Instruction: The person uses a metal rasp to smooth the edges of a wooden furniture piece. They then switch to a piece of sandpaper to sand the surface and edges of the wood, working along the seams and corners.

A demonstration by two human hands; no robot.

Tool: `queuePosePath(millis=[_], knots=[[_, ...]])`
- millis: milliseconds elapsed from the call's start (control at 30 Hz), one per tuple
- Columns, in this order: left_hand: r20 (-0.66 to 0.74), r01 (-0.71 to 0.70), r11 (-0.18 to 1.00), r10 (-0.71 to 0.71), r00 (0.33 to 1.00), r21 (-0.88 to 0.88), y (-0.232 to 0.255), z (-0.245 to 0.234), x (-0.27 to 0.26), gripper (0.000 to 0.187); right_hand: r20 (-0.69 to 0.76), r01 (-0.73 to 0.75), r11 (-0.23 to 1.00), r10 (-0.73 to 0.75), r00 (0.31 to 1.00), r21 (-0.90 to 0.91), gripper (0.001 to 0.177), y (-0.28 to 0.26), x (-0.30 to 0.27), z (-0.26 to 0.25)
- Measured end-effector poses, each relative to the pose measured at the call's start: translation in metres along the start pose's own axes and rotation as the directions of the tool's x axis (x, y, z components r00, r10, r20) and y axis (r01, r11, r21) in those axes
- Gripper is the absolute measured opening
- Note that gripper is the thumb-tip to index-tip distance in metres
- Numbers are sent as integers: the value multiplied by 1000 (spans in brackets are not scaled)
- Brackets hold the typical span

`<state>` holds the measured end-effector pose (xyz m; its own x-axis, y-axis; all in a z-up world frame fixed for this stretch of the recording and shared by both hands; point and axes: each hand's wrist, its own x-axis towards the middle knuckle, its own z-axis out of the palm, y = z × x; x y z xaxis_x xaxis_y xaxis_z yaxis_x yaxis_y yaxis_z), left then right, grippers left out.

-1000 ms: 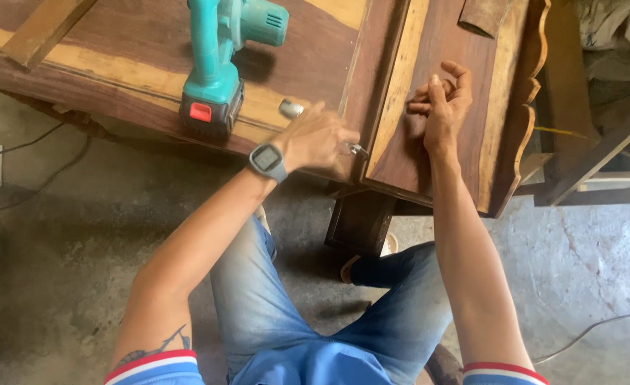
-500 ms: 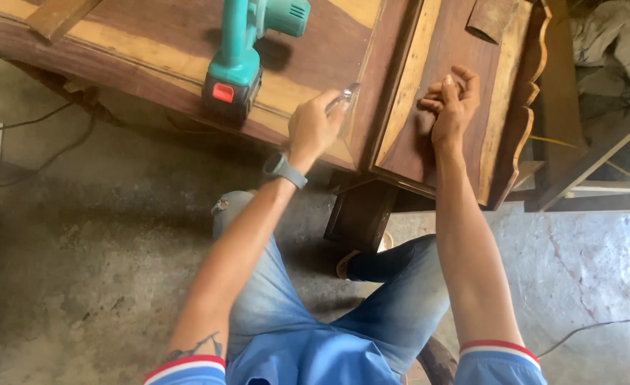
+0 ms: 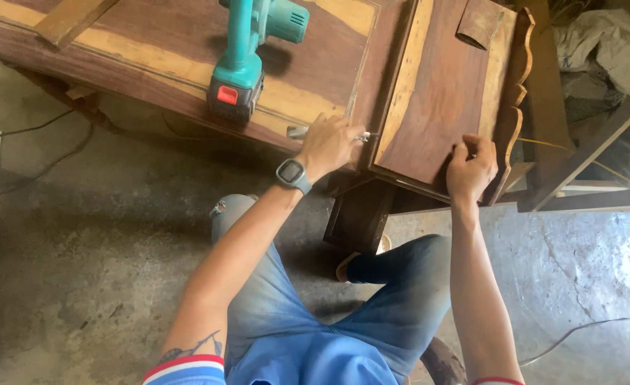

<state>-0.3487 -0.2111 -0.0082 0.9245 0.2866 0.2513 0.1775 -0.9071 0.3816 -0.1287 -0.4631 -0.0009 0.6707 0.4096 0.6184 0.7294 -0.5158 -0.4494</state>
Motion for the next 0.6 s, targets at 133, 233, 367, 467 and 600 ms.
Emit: queuePosePath(millis=[133,233,367,467,600], knots=[[68,-89,996,89,994,3,-5,-11,10,23,5,88,995,-87,996,-41,13,-35,-9,-11],[44,-162,981,158,986,107,-11,-11,15,21,2,41,998,-40,999,-48,13,-33,-7,-10],[15,-166,982,165,986,93,-18,-3,18,19,-13,12,1000,-12,1000,-20,12,-26,-8,-6],[22,-230,967,229,973,108,-19,-14,22,18,-54,26,1000,-27,998,-7,11,-33,-6,-8],[57,-268,963,266,962,28,-20,-14,9,21,-73,59,998,-58,996,5,11,-36,-11,-14]])
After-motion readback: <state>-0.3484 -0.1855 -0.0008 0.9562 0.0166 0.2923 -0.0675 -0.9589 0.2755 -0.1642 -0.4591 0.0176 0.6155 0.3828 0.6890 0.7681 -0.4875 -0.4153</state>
